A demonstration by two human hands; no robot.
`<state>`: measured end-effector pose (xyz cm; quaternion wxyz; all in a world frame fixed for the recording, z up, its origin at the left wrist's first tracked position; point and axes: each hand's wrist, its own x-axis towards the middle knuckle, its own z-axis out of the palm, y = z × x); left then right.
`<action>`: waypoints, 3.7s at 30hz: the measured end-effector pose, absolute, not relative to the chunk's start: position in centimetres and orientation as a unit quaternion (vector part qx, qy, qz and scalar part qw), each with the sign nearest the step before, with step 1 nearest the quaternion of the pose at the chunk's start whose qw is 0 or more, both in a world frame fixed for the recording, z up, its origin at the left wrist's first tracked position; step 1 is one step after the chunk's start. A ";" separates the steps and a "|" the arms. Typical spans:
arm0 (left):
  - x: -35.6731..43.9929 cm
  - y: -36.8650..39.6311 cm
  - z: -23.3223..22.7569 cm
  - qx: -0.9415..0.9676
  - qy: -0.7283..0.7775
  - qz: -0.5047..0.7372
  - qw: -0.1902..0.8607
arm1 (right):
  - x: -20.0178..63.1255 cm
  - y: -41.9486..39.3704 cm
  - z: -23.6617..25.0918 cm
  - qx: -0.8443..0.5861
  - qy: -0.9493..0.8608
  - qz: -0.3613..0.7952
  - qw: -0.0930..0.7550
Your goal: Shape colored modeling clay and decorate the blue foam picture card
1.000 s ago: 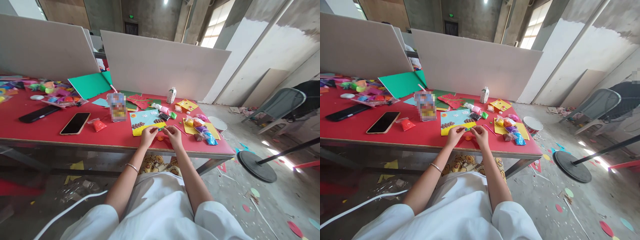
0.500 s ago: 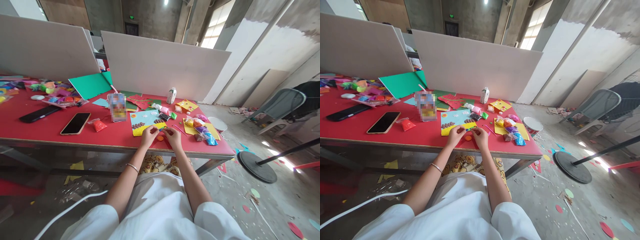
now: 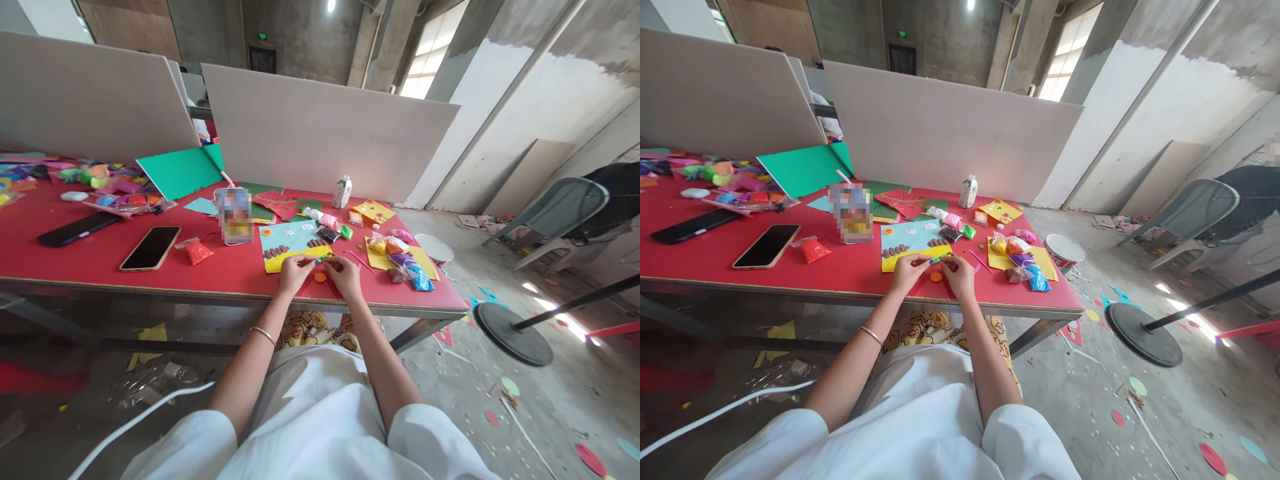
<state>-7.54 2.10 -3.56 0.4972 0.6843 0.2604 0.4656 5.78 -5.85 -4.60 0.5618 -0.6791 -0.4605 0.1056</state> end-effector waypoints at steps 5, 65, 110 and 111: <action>-7.4 2.3 -3.8 0.677 0.262 0.464 0.507 | 5.7 -6.0 -4.4 -0.680 -0.462 0.111 0.559; -7.4 2.1 -3.5 0.675 0.256 0.423 0.547 | 5.4 -5.7 -4.6 -0.668 -0.479 0.100 0.560; -7.4 2.1 -3.4 0.714 0.181 0.392 0.552 | 4.8 -6.3 -3.2 -0.609 -0.514 0.099 0.595; -7.4 2.0 -3.4 0.717 0.178 0.386 0.552 | 4.9 -6.3 -3.2 -0.613 -0.504 0.100 0.600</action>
